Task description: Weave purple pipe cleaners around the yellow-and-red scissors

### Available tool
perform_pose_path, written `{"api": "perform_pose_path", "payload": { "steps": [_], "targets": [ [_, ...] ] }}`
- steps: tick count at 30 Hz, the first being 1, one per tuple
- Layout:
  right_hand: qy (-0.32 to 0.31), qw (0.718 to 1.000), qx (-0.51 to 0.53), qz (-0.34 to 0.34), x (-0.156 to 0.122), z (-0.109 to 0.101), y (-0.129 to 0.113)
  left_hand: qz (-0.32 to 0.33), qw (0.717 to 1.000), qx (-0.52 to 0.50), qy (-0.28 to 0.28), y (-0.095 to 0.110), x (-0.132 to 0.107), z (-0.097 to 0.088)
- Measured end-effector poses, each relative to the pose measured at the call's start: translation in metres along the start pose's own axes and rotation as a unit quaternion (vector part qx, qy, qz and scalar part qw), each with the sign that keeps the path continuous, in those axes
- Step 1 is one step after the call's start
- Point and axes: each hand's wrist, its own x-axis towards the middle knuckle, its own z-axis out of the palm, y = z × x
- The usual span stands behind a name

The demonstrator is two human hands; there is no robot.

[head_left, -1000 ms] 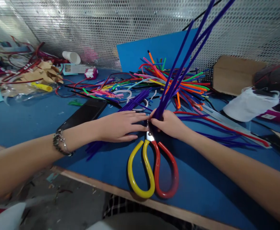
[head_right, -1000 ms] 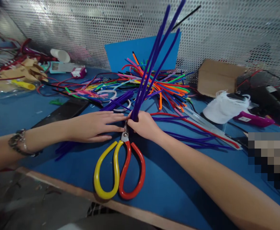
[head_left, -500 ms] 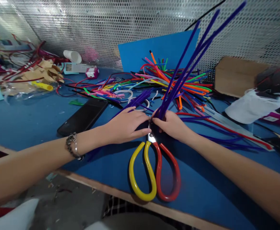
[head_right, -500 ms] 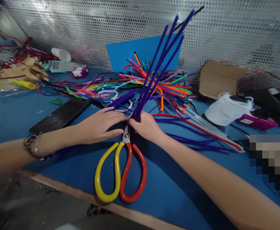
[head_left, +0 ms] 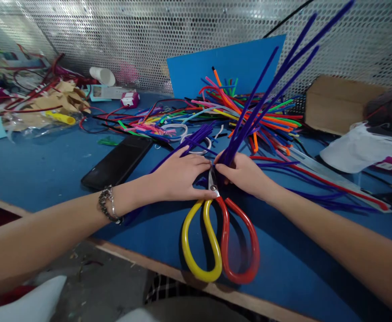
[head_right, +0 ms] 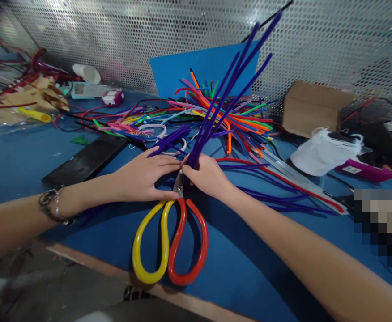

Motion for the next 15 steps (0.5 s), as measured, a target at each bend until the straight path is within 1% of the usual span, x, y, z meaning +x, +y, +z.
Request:
{"api": "perform_pose_path", "payload": {
  "steps": [3, 6, 9, 11, 13, 15],
  "targets": [
    [0.002, 1.000, -0.027, -0.010, -0.001, -0.002, -0.003, -0.005, 1.000, -0.012, 0.001, -0.001, 0.000, 0.000],
    [-0.025, 0.997, -0.062, -0.028, -0.004, -0.007, -0.008, 0.001, 1.000, -0.011, 0.007, 0.000, -0.001, 0.001],
    [-0.050, 0.987, -0.131, -0.072, -0.012, -0.010, -0.012, -0.001, 1.000, -0.014, 0.009, 0.001, -0.003, 0.001],
    [-0.062, 0.980, -0.159, -0.097, -0.019, -0.008, -0.013, -0.011, 1.000, -0.016, 0.008, 0.002, -0.004, 0.002],
    [-0.086, 0.978, -0.150, -0.120, -0.026, -0.004, -0.013, -0.021, 1.000, -0.017, 0.007, 0.003, -0.005, 0.002],
    [-0.111, 0.977, -0.135, -0.123, -0.032, 0.001, -0.011, -0.028, 0.999, -0.021, 0.003, 0.003, -0.005, 0.001]
  ]
}}
